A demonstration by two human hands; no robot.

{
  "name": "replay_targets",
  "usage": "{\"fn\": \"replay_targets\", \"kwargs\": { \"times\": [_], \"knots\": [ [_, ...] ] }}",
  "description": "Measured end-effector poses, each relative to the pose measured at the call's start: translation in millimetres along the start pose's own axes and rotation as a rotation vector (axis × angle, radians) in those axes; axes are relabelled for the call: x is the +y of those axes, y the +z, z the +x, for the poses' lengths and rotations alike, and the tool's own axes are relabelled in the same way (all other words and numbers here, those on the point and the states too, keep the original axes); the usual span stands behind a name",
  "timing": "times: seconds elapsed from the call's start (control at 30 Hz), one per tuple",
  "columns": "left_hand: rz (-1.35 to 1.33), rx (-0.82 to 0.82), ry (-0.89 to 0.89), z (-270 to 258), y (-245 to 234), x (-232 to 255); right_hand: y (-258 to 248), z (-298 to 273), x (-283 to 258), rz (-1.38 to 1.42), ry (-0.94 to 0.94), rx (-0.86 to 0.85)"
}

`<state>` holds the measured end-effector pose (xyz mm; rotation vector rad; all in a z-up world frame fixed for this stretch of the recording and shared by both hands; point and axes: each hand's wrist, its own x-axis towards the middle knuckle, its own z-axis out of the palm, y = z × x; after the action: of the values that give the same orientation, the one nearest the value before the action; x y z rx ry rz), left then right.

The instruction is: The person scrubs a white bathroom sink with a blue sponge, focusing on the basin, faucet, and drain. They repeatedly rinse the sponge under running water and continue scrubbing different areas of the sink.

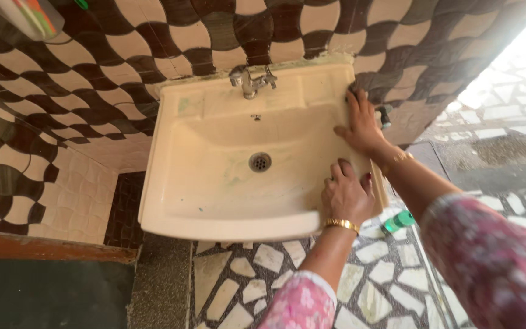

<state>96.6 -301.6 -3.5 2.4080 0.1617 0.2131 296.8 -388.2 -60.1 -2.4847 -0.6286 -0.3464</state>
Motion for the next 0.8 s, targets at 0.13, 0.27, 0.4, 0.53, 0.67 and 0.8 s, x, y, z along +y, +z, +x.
{"fn": "replay_targets", "kwargs": {
  "times": [0.13,0.27,0.4,0.53,0.67,0.8],
  "knots": [
    [0.046,-0.014,0.166,-16.9,-9.5,-7.1,-28.7,-79.6,-32.5,0.072,0.006,0.042],
    [0.166,-0.11,0.408,-51.3,-29.9,-50.4,-52.8,-139.5,-96.4,-0.04,-0.017,-0.073],
    [0.167,-0.039,0.406,-58.1,-68.6,-122.5,-56.6,-172.6,-176.2,-0.188,-0.019,-0.034],
    [0.217,-0.08,-0.035,-39.0,-150.8,-230.6,-9.8,-180.3,-264.0,-0.374,-0.165,0.132],
    [0.53,0.057,0.23,-23.2,-214.3,-294.0,49.3,-157.8,-331.9,-0.31,-0.051,-0.111],
    [0.521,-0.055,-0.024,-11.2,-200.8,-294.1,86.6,-155.3,-357.3,-0.153,-0.114,0.096]
  ]
}}
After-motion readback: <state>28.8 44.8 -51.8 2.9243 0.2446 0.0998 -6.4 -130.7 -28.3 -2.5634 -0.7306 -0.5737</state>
